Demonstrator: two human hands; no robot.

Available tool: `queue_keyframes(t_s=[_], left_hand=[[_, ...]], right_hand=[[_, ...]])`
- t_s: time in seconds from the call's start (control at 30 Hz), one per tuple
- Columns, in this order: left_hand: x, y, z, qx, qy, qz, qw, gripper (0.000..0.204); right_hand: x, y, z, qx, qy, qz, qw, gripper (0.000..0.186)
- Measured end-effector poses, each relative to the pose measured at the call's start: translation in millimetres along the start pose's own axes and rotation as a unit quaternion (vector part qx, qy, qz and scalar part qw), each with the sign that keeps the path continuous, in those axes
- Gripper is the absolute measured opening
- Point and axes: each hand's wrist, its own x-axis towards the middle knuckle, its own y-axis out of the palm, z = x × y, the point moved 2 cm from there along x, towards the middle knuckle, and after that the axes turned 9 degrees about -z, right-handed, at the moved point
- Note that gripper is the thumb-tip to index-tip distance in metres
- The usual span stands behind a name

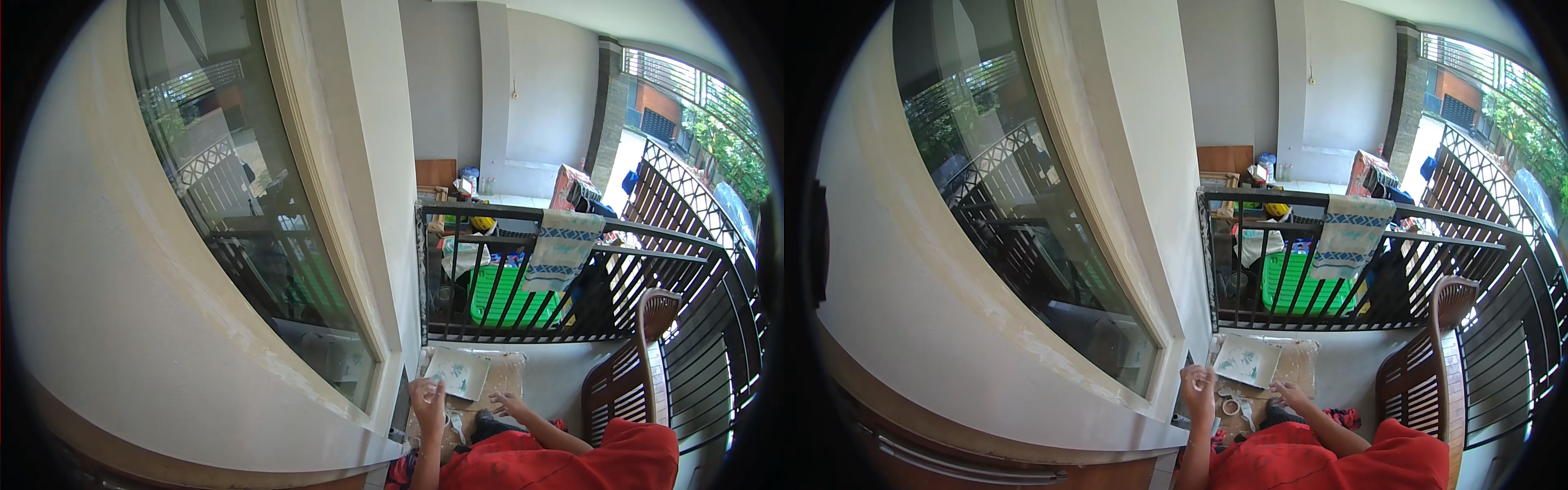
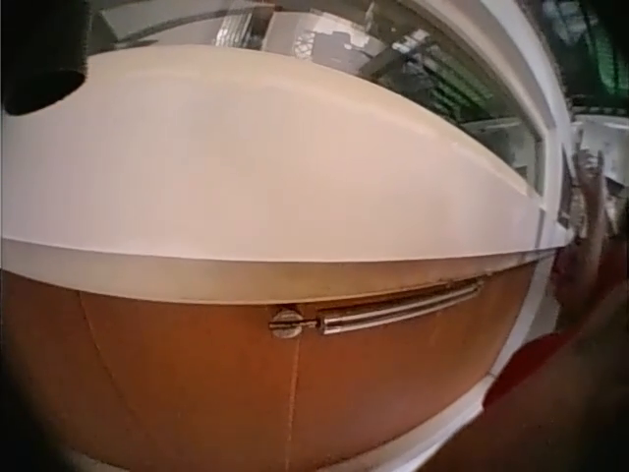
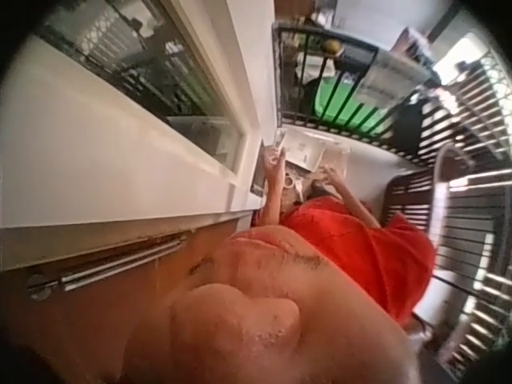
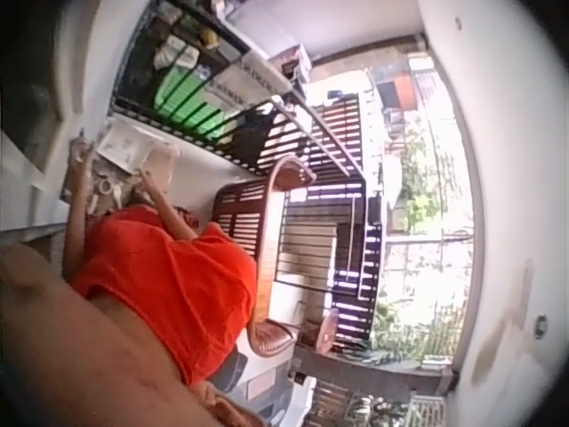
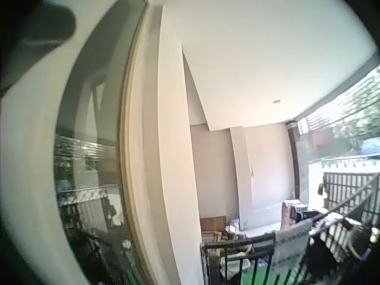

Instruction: The recorder uses a hand and a paintbrush to apply white putty or paint to the edge of a window frame to patch it.

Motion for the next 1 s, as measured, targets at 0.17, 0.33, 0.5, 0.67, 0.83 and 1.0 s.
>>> queue_keyframes(t_s=[0.17,0.33,0.5,0.67,0.83,1.0], left_hand=[[-10.6,-0.7,8.9,-0.12,-0.212,-0.024,0.97,0.038],[-17.6,13.2,39.0,-0.126,-0.235,-0.019,0.964,0.049],[-6.3,31.3,47.7,-0.106,-0.174,0.008,0.979,0.049],[9.6,40.1,60.2,-0.073,-0.123,0.007,0.99,0.048],[6.7,35.7,67.5,-0.026,-0.095,0.008,0.995,0.049],[-1.8,33.1,68.6,0.02,-0.073,0.02,0.997,0.049]], right_hand=[[-0.5,13.4,18.3,0.042,-0.04,0.015,0.998,0.043],[-6.3,66.1,84.5,0.049,-0.15,0.012,0.987,0.059],[-13.3,132.0,123.2,0.167,-0.104,0.136,0.971,0.058],[28.6,155.5,89.4,0.043,-0.285,0.152,0.946,0.052],[63.6,207.8,38.5,-0.031,-0.402,0.137,0.905,0.042],[81.4,206.8,31.3,-0.056,-0.391,0.08,0.915,0.041]])
